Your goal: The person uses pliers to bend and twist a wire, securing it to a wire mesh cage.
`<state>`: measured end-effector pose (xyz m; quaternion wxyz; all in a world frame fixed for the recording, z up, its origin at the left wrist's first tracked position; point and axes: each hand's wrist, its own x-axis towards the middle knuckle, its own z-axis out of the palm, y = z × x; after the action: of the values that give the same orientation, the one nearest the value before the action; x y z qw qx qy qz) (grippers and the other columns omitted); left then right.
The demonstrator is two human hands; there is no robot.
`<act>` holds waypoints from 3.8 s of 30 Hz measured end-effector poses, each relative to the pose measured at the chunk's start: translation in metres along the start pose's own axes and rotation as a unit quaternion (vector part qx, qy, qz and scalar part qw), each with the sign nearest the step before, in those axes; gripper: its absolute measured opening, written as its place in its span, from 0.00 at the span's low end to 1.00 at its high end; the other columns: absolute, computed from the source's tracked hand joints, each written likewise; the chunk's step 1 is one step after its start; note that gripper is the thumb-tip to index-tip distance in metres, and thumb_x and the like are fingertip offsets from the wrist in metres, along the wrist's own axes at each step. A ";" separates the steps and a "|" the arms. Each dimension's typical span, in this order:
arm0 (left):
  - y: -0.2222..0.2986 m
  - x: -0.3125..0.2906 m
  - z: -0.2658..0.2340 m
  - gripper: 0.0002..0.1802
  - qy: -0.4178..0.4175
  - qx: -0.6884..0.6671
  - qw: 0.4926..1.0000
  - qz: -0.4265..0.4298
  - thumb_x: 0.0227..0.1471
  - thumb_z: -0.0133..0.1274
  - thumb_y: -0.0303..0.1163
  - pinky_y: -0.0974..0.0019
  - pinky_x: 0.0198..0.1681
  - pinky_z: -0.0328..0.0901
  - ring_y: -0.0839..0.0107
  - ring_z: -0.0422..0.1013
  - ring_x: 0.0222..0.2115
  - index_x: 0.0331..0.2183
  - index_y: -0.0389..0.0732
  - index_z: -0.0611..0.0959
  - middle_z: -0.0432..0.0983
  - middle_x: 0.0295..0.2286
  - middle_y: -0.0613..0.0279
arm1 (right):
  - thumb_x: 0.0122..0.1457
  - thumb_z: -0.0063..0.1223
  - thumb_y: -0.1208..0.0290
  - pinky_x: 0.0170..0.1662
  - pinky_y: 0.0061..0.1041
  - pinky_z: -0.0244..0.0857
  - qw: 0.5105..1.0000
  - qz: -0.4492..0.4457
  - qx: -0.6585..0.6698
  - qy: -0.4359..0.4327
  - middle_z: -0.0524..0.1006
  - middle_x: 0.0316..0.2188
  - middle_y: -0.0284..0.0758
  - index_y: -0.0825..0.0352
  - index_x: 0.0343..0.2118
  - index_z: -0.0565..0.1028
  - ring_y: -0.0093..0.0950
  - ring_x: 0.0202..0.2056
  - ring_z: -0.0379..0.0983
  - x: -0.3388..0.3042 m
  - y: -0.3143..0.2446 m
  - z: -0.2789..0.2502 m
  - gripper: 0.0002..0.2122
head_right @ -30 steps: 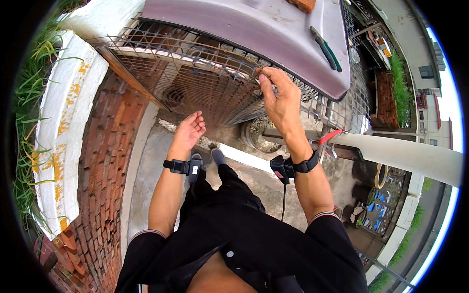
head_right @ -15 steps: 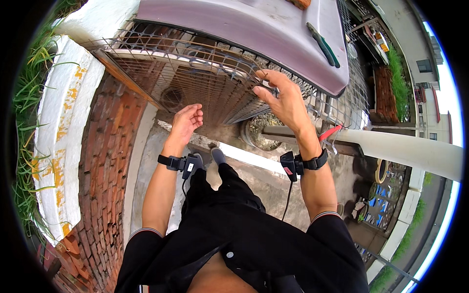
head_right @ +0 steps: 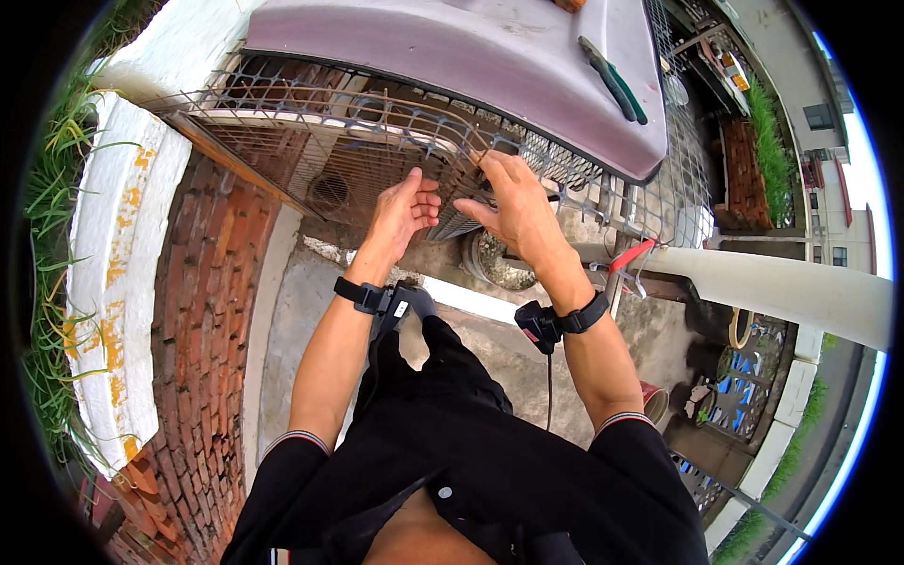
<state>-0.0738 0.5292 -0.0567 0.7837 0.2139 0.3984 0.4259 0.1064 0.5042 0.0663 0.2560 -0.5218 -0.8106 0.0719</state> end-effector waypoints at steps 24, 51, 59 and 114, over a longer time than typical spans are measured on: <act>-0.006 0.014 0.006 0.17 0.014 -0.069 0.997 -0.036 0.62 0.53 0.42 0.68 0.29 0.71 0.73 0.73 0.25 0.39 0.35 0.81 0.77 0.26 0.62 | 0.46 0.66 0.83 0.38 0.25 0.74 0.979 0.103 0.169 -0.043 0.78 0.42 0.41 0.72 0.42 0.77 0.28 0.33 0.77 -0.012 -0.004 -0.011 0.18; -0.012 0.016 0.003 0.10 -0.022 -0.181 0.982 -0.052 0.63 0.53 0.35 0.67 0.30 0.71 0.72 0.73 0.25 0.38 0.37 0.80 0.76 0.26 0.63 | 0.51 0.63 0.85 0.41 0.22 0.76 0.975 0.112 0.182 0.056 0.80 0.39 0.37 0.71 0.39 0.78 0.24 0.34 0.79 -0.018 0.008 -0.010 0.11; -0.020 0.027 -0.005 0.09 -0.049 -0.246 0.965 -0.073 0.62 0.54 0.33 0.66 0.30 0.70 0.71 0.71 0.25 0.36 0.37 0.79 0.75 0.25 0.63 | 0.51 0.65 0.83 0.42 0.20 0.75 0.935 0.138 0.314 0.085 0.79 0.40 0.38 0.71 0.40 0.78 0.22 0.37 0.77 -0.021 0.022 0.004 0.12; -0.032 0.024 0.006 0.09 -0.041 -0.300 0.949 -0.092 0.60 0.54 0.34 0.66 0.31 0.66 0.71 0.69 0.25 0.32 0.40 0.78 0.73 0.25 0.65 | 0.56 0.64 0.69 0.40 0.23 0.66 0.977 0.118 0.176 0.007 0.81 0.36 0.34 0.67 0.44 0.81 0.25 0.36 0.75 0.004 0.024 -0.012 0.13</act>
<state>-0.0457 0.5319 -0.0858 0.8629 -0.0519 0.2378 0.4429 0.1303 0.5170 0.0687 0.3391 -0.5614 -0.7158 0.2397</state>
